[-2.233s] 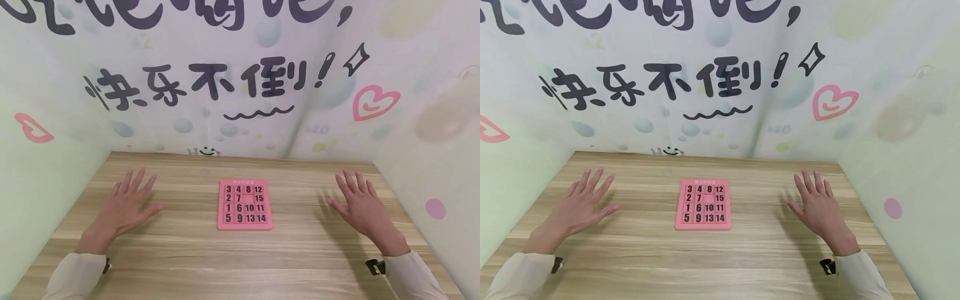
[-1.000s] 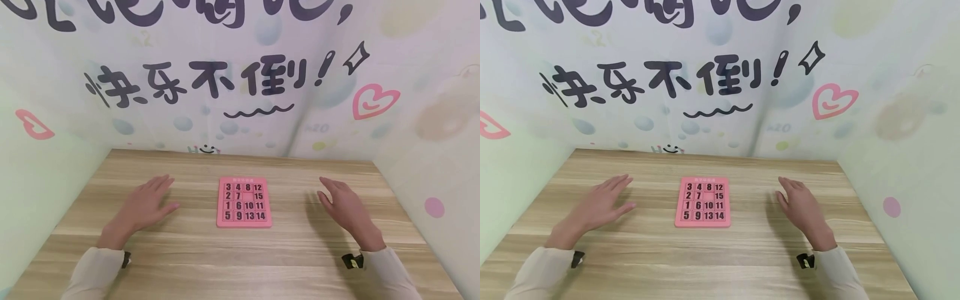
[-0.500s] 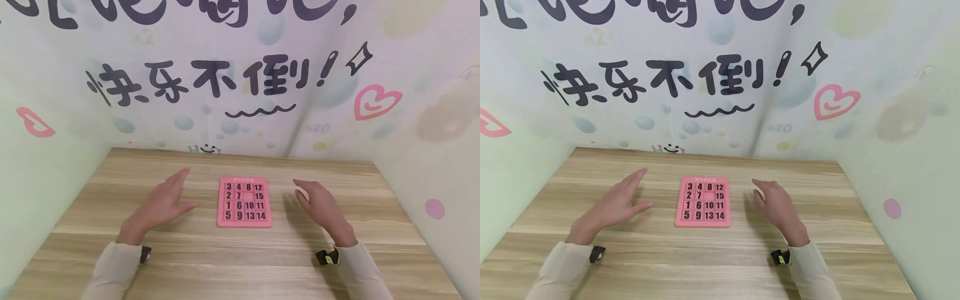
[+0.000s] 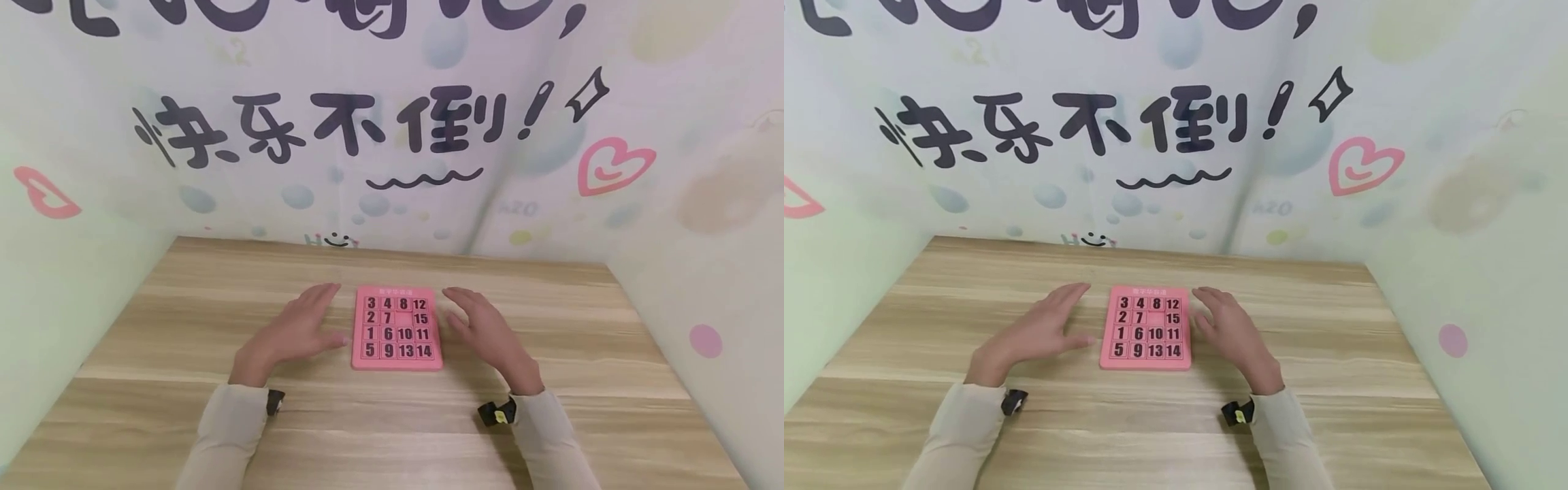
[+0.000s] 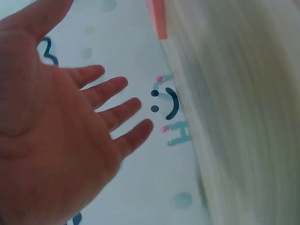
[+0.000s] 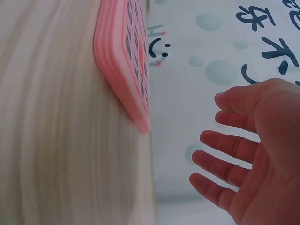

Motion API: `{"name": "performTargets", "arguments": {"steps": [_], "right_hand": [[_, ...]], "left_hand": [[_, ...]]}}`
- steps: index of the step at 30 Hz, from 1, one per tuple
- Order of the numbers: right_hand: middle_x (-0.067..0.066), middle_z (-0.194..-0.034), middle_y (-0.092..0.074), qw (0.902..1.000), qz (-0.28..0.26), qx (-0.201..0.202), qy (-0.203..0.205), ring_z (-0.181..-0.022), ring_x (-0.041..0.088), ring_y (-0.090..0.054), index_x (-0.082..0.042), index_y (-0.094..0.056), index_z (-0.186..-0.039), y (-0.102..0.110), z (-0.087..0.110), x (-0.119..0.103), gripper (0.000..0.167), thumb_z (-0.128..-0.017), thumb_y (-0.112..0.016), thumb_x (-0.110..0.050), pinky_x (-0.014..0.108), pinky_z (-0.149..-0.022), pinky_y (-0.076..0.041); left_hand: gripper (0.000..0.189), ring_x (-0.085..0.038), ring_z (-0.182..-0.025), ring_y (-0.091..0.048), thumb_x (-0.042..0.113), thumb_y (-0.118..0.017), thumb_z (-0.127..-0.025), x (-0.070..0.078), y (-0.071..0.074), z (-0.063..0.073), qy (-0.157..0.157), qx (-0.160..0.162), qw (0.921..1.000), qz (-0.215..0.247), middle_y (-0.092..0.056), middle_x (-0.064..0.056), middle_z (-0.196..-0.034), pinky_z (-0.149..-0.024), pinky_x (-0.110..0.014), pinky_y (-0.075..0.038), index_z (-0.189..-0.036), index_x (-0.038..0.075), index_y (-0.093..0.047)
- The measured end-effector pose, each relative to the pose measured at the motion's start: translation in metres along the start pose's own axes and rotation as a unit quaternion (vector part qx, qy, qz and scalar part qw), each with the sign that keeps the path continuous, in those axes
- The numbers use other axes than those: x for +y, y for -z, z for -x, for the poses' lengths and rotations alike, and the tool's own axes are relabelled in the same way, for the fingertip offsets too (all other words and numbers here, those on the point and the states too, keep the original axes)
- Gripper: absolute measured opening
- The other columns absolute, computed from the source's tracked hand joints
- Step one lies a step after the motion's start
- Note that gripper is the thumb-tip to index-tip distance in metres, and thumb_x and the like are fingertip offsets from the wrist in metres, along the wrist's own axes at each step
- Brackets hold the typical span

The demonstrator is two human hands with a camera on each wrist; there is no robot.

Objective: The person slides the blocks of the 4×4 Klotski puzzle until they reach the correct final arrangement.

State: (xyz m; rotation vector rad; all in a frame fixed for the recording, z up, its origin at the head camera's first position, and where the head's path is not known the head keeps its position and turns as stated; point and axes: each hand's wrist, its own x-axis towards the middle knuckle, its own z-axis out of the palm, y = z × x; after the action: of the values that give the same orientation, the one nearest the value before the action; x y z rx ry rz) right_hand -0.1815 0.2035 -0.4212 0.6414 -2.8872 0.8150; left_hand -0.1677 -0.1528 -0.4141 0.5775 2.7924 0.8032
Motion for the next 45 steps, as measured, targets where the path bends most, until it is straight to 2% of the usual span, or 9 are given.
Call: {"name": "performTargets", "arguments": {"steps": [5, 12, 17, 24, 31, 39, 45], "right_hand": [[0.024, -0.153, -0.054, 0.9997, -0.026, -0.003, -0.003, -0.145, 0.045, -0.048, 0.001, -0.056, -0.148, -0.012, -0.013, -0.005, 0.046, -0.106, -0.061, -0.017, 0.061, -0.121, -0.039], [0.026, -0.155, -0.051, 0.9992, -0.008, -0.031, 0.023, -0.146, 0.046, -0.046, 0.001, -0.055, -0.149, -0.025, -0.023, -0.011, 0.046, -0.107, -0.057, -0.019, 0.06, -0.124, -0.035], [0.025, -0.158, -0.049, 0.9985, 0.01, -0.041, 0.036, -0.147, 0.044, -0.046, 0.001, -0.055, -0.149, -0.031, -0.02, -0.016, 0.049, -0.105, -0.061, -0.02, 0.057, -0.124, -0.036], [0.022, -0.159, -0.049, 0.9976, 0.029, -0.031, 0.054, -0.149, 0.041, -0.044, -0.003, -0.056, -0.149, -0.034, -0.019, -0.025, 0.049, -0.105, -0.064, -0.023, 0.056, -0.124, -0.036], [0.02, -0.156, -0.053, 0.9969, 0.024, -0.029, 0.069, -0.148, 0.04, -0.047, -0.003, -0.058, -0.148, -0.032, -0.019, -0.031, 0.048, -0.107, -0.061, -0.028, 0.055, -0.125, -0.036], [0.015, -0.157, -0.055, 0.9918, 0.036, -0.084, 0.089, -0.151, 0.042, -0.042, -0.007, -0.056, -0.151, -0.037, -0.018, -0.043, 0.049, -0.106, -0.061, -0.027, 0.059, -0.125, -0.033], [0.01, -0.164, -0.046, 0.9888, 0.061, -0.117, 0.07, -0.155, 0.039, -0.036, -0.011, -0.05, -0.156, -0.042, -0.015, -0.044, 0.055, -0.106, -0.061, -0.032, 0.063, -0.124, -0.033]], "left_hand": [[0.111, -0.047, -0.161, -0.007, 0.046, -0.076, -0.093, 0.002, -0.006, -0.004, 0.007, -0.037, 0.9988, 0.029, -0.005, -0.022, -0.176, -0.127, -0.07, -0.012, -0.168, 0.003, -0.007], [0.115, -0.044, -0.162, -0.009, 0.049, -0.078, -0.088, 0.004, -0.016, -0.018, 0.021, -0.076, 0.9958, 0.046, -0.007, -0.019, -0.176, -0.128, -0.068, -0.013, -0.169, 0.006, -0.007], [0.119, -0.044, -0.163, -0.009, 0.047, -0.082, -0.085, 0.005, -0.021, -0.018, 0.034, -0.095, 0.9941, 0.038, -0.007, -0.017, -0.177, -0.128, -0.069, -0.011, -0.169, 0.007, -0.008], [0.114, -0.046, -0.162, -0.006, 0.046, -0.08, -0.089, 0.007, -0.021, -0.014, 0.024, -0.105, 0.9939, 0.021, -0.006, -0.017, -0.177, -0.128, -0.069, -0.009, -0.168, 0.004, -0.009], [0.104, -0.045, -0.162, -0.004, 0.047, -0.072, -0.094, 0.011, -0.023, -0.019, 0.026, -0.107, 0.9939, 0.011, -0.007, -0.012, -0.178, -0.129, -0.066, -0.008, -0.169, 0.007, -0.011], [0.103, -0.045, -0.162, -0.001, 0.043, -0.075, -0.094, 0.012, -0.026, -0.019, 0.044, -0.117, 0.9922, -0.005, -0.006, -0.007, -0.178, -0.13, -0.065, -0.007, -0.169, 0.01, -0.014], [0.095, -0.046, -0.162, -0.002, 0.043, -0.074, -0.096, 0.017, -0.029, -0.019, 0.037, -0.11, 0.993, -0.019, -0.011, -0.005, -0.177, -0.13, -0.065, -0.01, -0.168, 0.015, -0.02]]}}
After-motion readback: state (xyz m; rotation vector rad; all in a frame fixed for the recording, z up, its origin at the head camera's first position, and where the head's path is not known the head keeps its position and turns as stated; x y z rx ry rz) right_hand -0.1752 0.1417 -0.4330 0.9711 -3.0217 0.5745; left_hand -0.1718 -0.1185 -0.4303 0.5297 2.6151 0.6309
